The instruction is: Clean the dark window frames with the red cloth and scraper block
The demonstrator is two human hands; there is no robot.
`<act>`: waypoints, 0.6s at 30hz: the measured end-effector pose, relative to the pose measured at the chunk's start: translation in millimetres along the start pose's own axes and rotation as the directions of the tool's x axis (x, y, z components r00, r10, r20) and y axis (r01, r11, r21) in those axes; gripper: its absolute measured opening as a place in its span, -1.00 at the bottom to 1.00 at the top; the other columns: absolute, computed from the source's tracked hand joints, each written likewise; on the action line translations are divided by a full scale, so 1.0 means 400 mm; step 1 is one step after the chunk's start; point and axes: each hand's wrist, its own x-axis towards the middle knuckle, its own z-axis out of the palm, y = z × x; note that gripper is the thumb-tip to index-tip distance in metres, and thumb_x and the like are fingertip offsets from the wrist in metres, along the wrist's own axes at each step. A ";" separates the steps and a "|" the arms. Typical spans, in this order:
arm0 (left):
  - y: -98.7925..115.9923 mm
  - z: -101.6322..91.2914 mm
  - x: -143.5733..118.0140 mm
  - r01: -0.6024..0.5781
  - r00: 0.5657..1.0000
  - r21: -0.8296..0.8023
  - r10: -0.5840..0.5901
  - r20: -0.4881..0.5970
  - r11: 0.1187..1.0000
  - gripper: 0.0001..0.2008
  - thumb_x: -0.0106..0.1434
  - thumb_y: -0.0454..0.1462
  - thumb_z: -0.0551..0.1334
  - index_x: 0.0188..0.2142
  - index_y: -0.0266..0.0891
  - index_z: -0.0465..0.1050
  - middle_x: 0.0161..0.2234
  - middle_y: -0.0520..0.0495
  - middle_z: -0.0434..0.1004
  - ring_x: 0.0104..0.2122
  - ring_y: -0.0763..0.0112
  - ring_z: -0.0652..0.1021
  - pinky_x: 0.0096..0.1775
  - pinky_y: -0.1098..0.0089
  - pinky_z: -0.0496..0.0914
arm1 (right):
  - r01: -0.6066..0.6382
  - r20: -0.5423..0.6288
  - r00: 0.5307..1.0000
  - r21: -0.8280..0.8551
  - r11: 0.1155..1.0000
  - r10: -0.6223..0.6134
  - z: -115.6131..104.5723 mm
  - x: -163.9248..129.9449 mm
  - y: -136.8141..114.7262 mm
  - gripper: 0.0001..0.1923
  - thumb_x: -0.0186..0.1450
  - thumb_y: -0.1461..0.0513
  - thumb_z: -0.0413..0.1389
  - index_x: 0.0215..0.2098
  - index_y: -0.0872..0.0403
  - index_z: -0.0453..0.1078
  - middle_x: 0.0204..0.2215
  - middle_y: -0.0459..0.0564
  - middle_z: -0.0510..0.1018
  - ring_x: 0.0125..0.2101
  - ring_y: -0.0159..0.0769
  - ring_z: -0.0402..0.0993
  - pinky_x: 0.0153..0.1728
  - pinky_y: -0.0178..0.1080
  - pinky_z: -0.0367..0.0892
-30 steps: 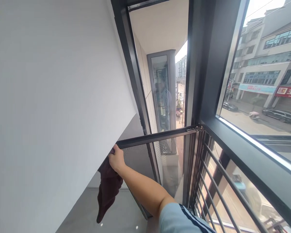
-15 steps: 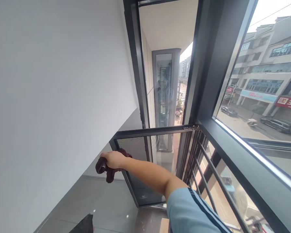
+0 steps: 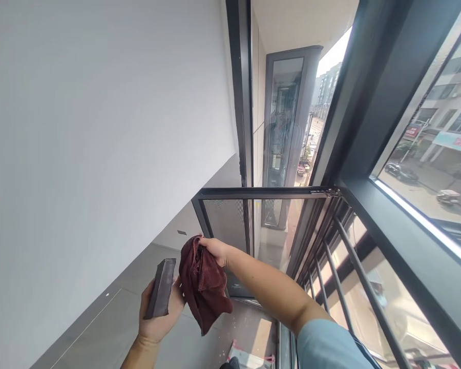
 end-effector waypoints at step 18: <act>-0.096 0.120 0.060 -0.067 0.985 0.104 0.083 -0.149 0.992 -0.71 0.14 -0.13 0.21 -0.21 -0.18 0.56 -0.17 -0.05 0.61 -0.15 0.27 0.56 -0.10 0.31 0.44 | 0.196 -0.274 0.935 -0.130 0.972 -0.225 -0.121 -0.155 0.072 -0.40 0.15 -0.25 0.01 -0.47 0.13 0.29 -0.53 -0.03 0.47 -0.56 -0.42 0.41 -0.53 -0.36 0.24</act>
